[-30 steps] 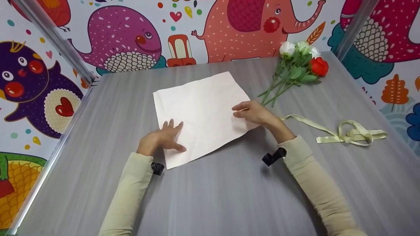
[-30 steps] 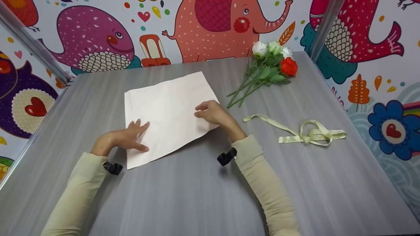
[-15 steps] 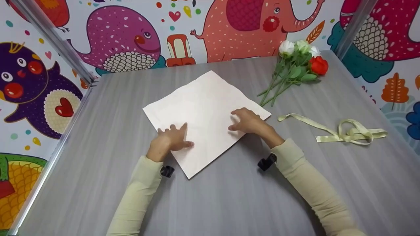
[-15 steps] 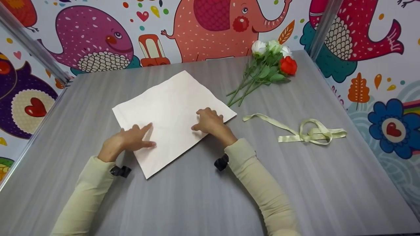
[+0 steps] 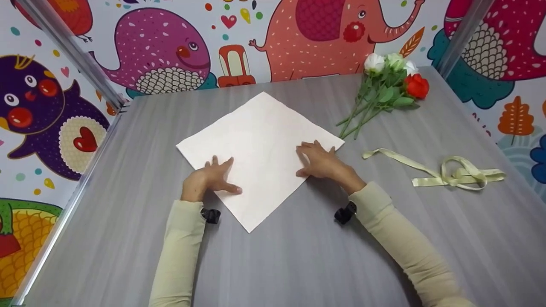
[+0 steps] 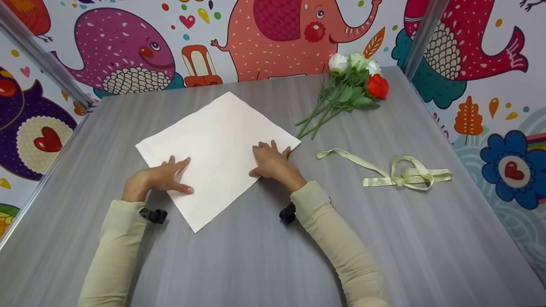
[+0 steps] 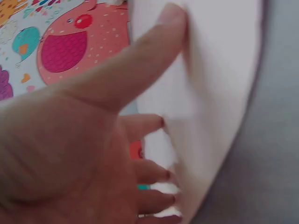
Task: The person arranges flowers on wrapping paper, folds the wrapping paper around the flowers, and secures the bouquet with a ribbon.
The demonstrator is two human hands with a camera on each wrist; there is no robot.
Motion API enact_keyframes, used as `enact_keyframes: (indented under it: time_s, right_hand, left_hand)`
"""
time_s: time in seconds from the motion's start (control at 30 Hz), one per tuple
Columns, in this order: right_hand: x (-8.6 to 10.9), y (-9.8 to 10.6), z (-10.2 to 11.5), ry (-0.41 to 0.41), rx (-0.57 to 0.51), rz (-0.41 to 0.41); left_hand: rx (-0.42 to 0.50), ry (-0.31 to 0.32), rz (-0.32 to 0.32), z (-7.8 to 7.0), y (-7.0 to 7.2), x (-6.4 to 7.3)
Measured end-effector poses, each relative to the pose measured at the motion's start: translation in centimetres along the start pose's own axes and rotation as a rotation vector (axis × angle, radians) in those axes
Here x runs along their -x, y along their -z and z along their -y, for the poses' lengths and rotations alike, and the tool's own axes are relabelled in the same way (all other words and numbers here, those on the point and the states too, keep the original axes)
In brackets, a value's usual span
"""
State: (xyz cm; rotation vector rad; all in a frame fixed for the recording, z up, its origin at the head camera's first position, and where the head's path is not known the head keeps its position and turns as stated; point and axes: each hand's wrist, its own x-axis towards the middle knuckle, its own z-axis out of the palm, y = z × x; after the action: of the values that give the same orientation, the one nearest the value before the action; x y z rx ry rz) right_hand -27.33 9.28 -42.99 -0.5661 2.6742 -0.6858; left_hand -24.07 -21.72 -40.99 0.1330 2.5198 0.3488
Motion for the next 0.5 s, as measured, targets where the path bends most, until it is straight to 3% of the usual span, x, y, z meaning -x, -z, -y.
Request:
enact_keyframes:
  time_s: [0.2,0.5]
  right_hand:
    - [-0.5,-0.6,0.2,0.038,-0.025,-0.009]
    - [-0.5,-0.3,-0.5,0.068,0.015,0.109]
  left_hand:
    - [0.032,0.001,-0.058,1.0,0.0,0.6]
    - [0.116,0.028,-0.087,1.6,-0.3,0.6]
